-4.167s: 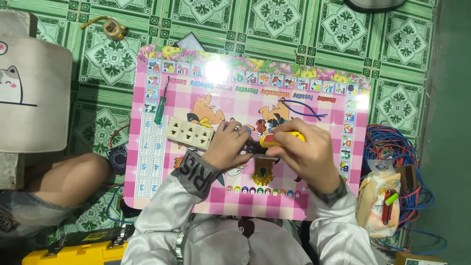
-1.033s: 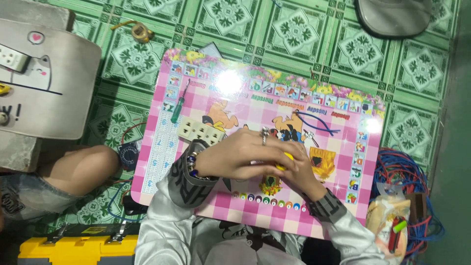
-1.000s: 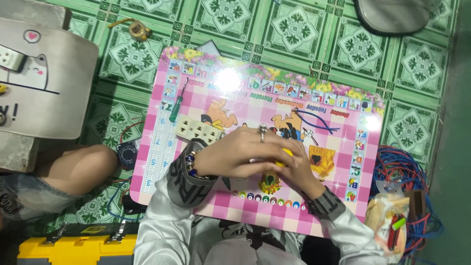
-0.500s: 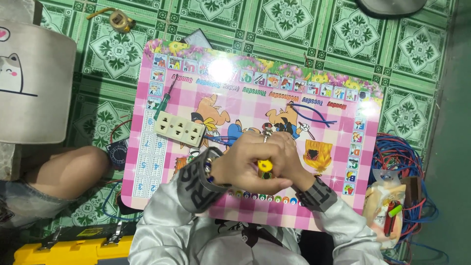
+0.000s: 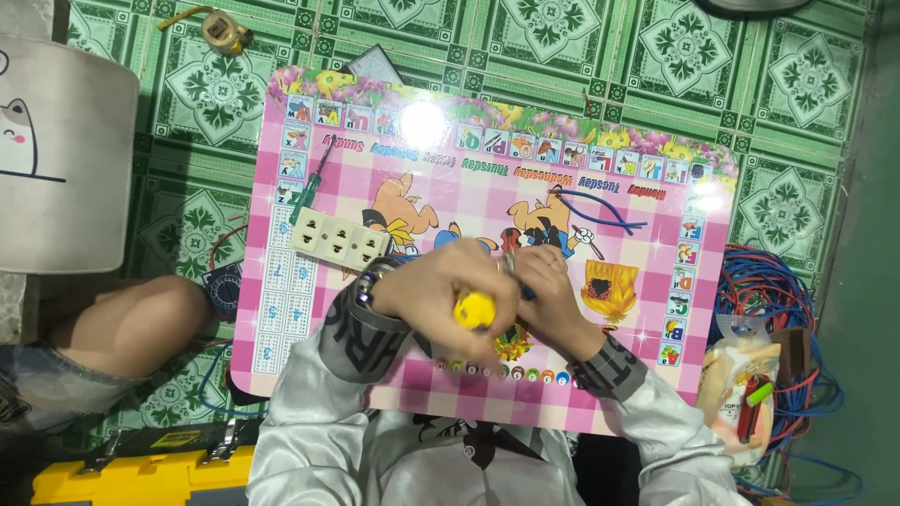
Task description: Assembling or repairing a power strip using a manual screwdriver.
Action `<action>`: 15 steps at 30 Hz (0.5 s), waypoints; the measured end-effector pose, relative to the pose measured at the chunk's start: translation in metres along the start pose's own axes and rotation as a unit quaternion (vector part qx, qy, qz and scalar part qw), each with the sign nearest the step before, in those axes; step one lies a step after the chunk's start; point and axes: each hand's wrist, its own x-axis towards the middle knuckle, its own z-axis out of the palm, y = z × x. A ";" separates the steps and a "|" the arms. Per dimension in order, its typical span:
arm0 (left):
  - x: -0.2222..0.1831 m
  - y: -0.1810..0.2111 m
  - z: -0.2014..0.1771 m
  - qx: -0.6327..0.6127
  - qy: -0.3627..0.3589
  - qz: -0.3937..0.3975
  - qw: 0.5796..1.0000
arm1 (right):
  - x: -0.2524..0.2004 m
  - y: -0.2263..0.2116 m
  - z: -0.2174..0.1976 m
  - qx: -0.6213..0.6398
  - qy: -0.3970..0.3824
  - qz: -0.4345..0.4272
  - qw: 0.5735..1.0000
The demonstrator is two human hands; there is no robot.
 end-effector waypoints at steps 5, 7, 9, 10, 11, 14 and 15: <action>0.000 -0.036 0.014 0.154 0.269 0.014 0.951 | 0.018 -0.013 -0.012 -0.011 -0.025 0.009 1.000; 0.001 -0.038 0.020 0.157 0.318 0.006 0.935 | 0.013 -0.008 -0.009 -0.004 -0.033 0.019 0.999; 0.004 -0.031 0.022 0.162 0.244 -0.001 0.956 | 0.000 0.004 -0.004 -0.021 -0.098 0.080 0.992; 0.005 -0.026 0.019 0.162 0.245 -0.002 0.956 | 0.001 0.003 -0.005 -0.020 -0.099 0.081 0.992; 0.007 -0.021 0.016 0.143 0.208 -0.010 0.968 | 0.002 0.002 -0.006 -0.004 -0.077 0.057 0.995; 0.010 -0.014 0.007 0.099 0.132 -0.023 0.986 | -0.005 0.010 0.000 0.014 -0.043 0.016 0.999; 0.010 -0.013 0.005 0.072 0.093 -0.027 0.993 | -0.011 0.014 0.003 0.016 -0.031 0.001 0.999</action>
